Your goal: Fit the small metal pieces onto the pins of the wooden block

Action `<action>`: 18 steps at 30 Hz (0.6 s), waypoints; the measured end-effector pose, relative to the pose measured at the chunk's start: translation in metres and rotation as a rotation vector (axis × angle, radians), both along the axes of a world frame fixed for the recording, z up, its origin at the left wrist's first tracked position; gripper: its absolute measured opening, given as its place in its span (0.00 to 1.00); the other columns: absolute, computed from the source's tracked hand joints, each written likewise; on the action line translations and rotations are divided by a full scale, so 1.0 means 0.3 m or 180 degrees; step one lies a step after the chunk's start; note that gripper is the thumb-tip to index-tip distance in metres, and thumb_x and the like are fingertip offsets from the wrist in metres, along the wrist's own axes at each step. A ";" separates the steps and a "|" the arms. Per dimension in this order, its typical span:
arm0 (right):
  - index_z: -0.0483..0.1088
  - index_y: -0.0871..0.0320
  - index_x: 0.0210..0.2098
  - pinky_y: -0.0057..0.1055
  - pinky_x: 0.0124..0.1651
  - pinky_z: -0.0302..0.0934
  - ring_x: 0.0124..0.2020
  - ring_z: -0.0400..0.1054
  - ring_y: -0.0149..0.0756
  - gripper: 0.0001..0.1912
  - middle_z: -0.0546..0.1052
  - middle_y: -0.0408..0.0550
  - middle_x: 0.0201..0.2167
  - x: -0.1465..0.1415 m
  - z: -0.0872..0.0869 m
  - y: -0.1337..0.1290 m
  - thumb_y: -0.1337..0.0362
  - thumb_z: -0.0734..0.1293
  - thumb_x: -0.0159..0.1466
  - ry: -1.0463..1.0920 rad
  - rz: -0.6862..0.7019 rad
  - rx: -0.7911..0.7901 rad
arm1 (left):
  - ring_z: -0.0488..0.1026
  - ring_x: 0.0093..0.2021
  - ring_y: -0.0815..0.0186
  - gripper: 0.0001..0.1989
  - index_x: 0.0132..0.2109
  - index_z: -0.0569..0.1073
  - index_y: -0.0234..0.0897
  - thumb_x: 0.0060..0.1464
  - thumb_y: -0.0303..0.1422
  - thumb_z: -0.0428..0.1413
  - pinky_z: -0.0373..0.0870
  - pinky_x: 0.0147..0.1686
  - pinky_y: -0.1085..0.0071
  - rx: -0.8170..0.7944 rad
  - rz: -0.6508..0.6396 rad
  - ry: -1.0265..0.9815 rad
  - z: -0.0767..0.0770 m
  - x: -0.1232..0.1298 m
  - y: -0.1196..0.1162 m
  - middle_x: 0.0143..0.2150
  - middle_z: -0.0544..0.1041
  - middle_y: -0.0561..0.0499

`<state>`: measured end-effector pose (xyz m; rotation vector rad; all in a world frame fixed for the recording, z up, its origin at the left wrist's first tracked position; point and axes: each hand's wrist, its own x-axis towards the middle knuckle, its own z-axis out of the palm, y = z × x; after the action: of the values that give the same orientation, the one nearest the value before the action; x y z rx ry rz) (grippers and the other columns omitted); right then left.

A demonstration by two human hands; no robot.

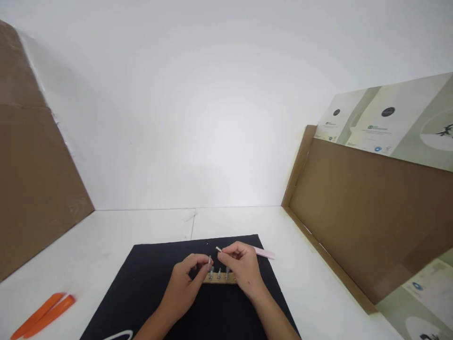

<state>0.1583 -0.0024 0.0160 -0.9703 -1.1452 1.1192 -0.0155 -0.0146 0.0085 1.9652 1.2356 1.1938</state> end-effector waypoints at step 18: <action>0.76 0.62 0.24 0.32 0.31 0.65 0.25 0.71 0.34 0.14 0.78 0.47 0.22 -0.009 -0.004 -0.012 0.58 0.79 0.47 -0.0006 0.0310 -0.0062 | 0.74 0.34 0.64 0.13 0.38 0.77 0.40 0.60 0.41 0.52 0.70 0.35 0.71 -0.0016 -0.0069 0.0028 -0.013 -0.005 0.000 0.34 0.79 0.50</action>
<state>0.1556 -0.0059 0.0148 -0.9390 -1.1959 1.2095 -0.0171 -0.0146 0.0047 1.9774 1.2172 1.1716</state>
